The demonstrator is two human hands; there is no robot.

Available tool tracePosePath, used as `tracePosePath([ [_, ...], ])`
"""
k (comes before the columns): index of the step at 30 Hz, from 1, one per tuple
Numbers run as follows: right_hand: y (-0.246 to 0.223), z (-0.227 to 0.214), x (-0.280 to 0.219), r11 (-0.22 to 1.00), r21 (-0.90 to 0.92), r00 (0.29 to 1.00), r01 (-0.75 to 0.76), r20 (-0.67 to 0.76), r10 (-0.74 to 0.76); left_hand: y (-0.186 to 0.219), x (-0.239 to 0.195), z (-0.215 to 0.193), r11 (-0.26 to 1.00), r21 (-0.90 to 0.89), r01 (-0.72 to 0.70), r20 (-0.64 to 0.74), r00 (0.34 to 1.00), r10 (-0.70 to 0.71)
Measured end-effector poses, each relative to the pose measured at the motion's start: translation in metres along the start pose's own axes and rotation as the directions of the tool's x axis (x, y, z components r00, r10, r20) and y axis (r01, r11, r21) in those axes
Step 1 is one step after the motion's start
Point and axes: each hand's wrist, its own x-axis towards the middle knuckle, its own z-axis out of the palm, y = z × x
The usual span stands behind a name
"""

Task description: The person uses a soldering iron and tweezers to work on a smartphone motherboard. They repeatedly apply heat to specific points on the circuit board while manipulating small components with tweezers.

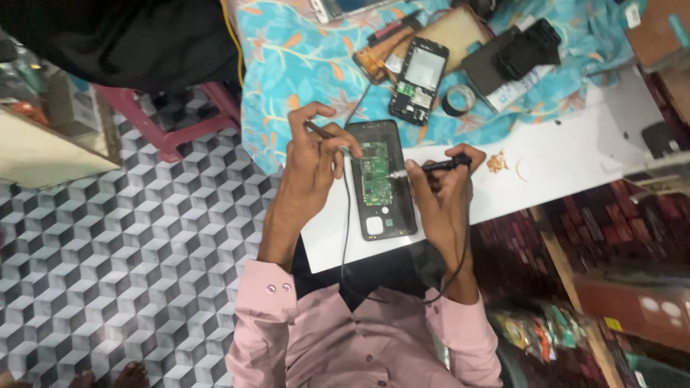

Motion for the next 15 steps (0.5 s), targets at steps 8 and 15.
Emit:
tracePosePath([
  [8, 0.011, -0.008, 0.002, 0.994, 0.108, 0.999, 0.030, -0.038, -0.027, 0.002, -0.022, 0.005, 0.997, -0.013, -0.075, -0.004, 0.997, 0.075],
  [15, 0.016, -0.007, 0.007, 0.983, -0.155, 0.995, 0.103, 0.014, -0.102, -0.003, -0.024, 0.007, 0.999, -0.025, -0.040, 0.020, 0.999, 0.040],
])
